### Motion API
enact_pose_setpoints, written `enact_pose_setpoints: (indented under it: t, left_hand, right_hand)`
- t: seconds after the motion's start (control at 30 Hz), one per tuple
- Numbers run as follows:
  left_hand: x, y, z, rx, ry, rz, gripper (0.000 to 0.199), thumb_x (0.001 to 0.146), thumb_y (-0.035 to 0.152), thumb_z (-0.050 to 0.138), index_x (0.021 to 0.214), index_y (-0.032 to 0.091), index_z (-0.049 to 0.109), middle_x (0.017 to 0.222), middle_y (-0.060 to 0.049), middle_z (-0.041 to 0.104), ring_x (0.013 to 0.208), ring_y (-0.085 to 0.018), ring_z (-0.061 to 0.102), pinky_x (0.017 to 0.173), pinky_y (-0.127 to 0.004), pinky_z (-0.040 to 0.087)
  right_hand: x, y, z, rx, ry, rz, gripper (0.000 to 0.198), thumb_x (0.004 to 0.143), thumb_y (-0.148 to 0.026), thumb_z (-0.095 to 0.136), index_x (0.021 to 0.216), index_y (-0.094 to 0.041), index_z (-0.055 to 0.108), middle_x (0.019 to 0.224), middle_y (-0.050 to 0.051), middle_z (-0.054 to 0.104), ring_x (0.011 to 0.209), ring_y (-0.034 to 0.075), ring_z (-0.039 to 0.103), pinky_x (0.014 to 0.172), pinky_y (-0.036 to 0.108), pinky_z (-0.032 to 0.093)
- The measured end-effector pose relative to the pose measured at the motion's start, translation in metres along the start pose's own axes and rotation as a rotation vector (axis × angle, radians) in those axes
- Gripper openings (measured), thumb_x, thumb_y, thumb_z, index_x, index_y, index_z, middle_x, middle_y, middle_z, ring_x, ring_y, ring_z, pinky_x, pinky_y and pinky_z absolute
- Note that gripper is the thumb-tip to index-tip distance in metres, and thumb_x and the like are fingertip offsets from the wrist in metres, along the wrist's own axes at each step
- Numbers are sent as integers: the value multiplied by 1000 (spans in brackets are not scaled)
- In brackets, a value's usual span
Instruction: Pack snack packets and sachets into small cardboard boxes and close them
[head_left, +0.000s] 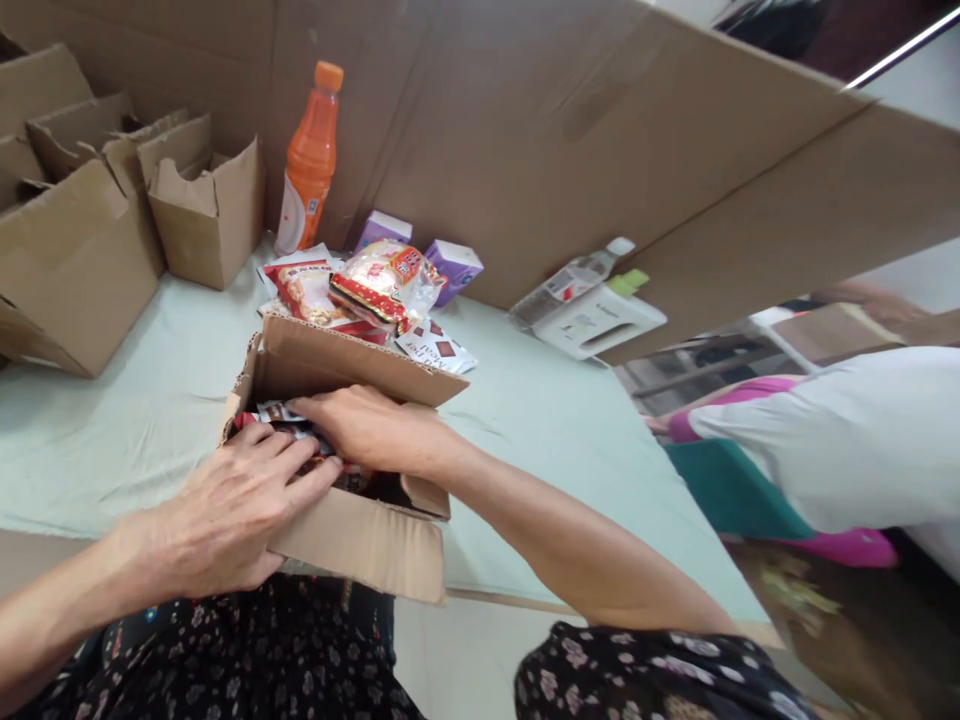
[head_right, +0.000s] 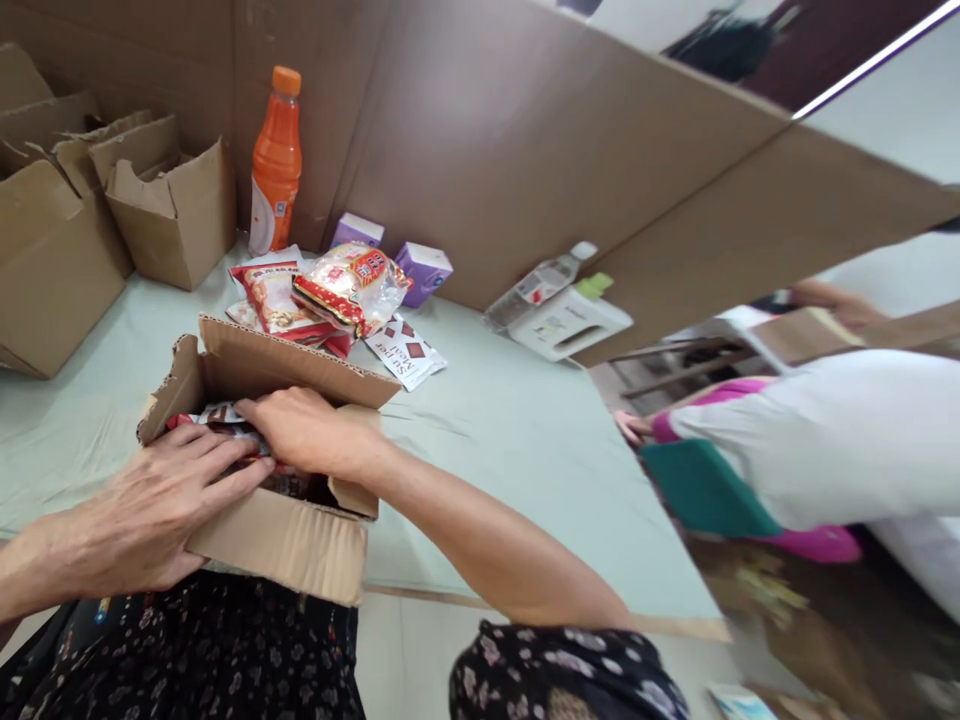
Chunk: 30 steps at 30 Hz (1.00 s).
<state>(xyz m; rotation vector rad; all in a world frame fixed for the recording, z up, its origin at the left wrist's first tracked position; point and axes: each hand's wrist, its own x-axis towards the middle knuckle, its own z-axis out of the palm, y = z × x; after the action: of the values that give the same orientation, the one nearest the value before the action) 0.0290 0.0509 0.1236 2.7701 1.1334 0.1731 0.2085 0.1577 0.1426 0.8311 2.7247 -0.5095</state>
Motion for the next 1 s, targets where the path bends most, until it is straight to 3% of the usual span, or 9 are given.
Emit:
enact_pose_setpoints:
  t: [0.17, 0.43, 0.6, 0.7, 0.83, 0.9, 1.0]
  left_hand:
    - [-1, -1, 2, -34, 14, -8, 68, 71, 25, 77, 135, 17, 54, 133, -16, 66, 122, -38, 63, 105, -52, 47]
    - [-3, 1, 6, -1, 59, 2, 77, 69, 22, 77, 141, 18, 51, 132, -15, 66, 121, -37, 62, 105, -50, 46]
    - [-1, -1, 7, 30, 75, 0, 79, 69, 22, 76, 144, 15, 50, 136, -18, 65, 119, -39, 63, 103, -53, 47]
    - [-3, 1, 8, 49, 94, -6, 82, 68, 18, 72, 146, 15, 48, 136, -18, 65, 120, -40, 63, 102, -54, 48]
    - [-10, 6, 10, 41, 137, -7, 76, 67, 14, 68, 141, 16, 50, 139, -17, 64, 125, -39, 61, 108, -55, 47]
    - [-13, 7, 11, 22, 172, -7, 75, 67, 12, 67, 140, 17, 50, 140, -16, 64, 127, -37, 60, 112, -53, 46]
    - [-13, 4, 12, -7, 209, -6, 76, 68, 9, 65, 142, 17, 50, 138, -15, 64, 126, -35, 60, 113, -52, 45]
  right_hand:
    - [15, -2, 0, -27, -76, -78, 20, 98, -15, 61, 114, -14, 72, 109, 13, 80, 99, 26, 76, 81, 32, 50]
    - [3, 4, 3, 73, -16, -51, 50, 95, -23, 68, 143, -16, 55, 124, 14, 77, 108, 27, 74, 83, 31, 50]
    - [15, 3, -2, -18, -75, -38, 30, 98, -21, 61, 128, -15, 66, 116, 15, 79, 104, 28, 75, 78, 31, 49]
    - [14, 4, -4, 20, -64, -36, 33, 102, -20, 55, 133, -14, 64, 116, 15, 79, 102, 28, 75, 77, 32, 50]
    - [-7, 0, 0, 124, 85, -20, 43, 104, -17, 50, 145, -15, 57, 132, 14, 74, 118, 26, 72, 95, 35, 53]
    - [-18, 0, 4, 132, 189, 1, 42, 102, -17, 52, 143, -16, 60, 138, 14, 71, 125, 28, 68, 104, 40, 51]
    - [-32, 5, 12, 145, 304, -1, 36, 101, -18, 54, 134, -17, 68, 134, 12, 73, 122, 28, 70, 105, 43, 53]
